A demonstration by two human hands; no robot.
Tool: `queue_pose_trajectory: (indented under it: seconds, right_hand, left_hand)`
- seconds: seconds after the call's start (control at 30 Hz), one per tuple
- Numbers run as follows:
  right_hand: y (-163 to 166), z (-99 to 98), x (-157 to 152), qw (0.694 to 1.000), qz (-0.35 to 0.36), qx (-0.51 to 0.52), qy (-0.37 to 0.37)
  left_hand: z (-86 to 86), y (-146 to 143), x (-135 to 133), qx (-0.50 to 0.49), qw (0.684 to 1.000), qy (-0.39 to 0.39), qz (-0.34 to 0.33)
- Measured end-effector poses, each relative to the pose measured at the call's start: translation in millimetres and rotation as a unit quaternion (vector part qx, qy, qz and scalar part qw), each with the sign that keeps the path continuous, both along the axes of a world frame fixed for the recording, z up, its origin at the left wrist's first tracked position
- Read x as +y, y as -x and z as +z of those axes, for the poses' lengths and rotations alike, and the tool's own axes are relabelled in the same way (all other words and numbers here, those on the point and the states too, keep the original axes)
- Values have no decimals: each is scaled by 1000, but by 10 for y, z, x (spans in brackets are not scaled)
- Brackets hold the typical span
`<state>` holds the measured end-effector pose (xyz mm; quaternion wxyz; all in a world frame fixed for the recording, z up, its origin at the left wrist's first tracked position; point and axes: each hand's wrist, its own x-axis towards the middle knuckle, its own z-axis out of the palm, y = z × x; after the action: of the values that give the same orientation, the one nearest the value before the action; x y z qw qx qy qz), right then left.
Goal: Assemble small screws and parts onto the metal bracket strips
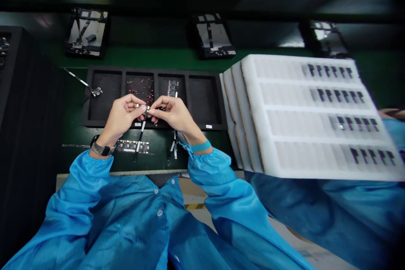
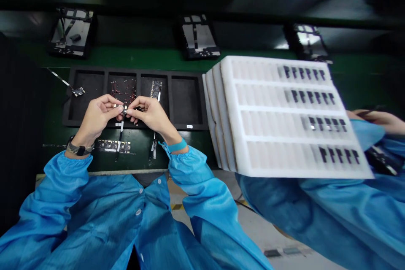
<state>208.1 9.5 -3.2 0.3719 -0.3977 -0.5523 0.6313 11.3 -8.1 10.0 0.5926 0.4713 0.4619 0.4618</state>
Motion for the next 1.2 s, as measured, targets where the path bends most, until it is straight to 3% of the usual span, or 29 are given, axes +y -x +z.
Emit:
queue_pose_trajectory:
  seconds: [0.13,0.27,0.4,0.57,0.67,0.77,0.97,1.07,1.2]
  right_hand:
    - [55,-55,-3,997,-60,-24,-33]
    - [104,-60,18,988,-77,-85,-104]
    - [86,1,69,971,-105,-135,-167]
    - [-116,176,174,960,-168,-147,-170]
    - [-203,325,268,961,-110,-181,-175]
    - [-156,395,448,958,-31,-222,-179]
    - [182,150,962,890,-17,-378,-254]
    - [362,19,1091,850,-27,-468,-240]
    - [544,-10,1122,784,-38,-587,-200]
  left_hand:
    - [11,29,11,-9,1000,5,17]
    - [-9,32,24,-8,999,15,32]
    - [16,80,31,-26,999,24,40]
    - [67,337,81,-81,991,3,103]
    - [55,561,133,-108,979,-23,173]
    - [7,765,183,-121,971,-48,202]
    - [-78,1012,261,-115,965,-73,224]
    - [-64,1027,272,-171,950,-55,257]
    - [-17,968,253,-262,924,-18,279]
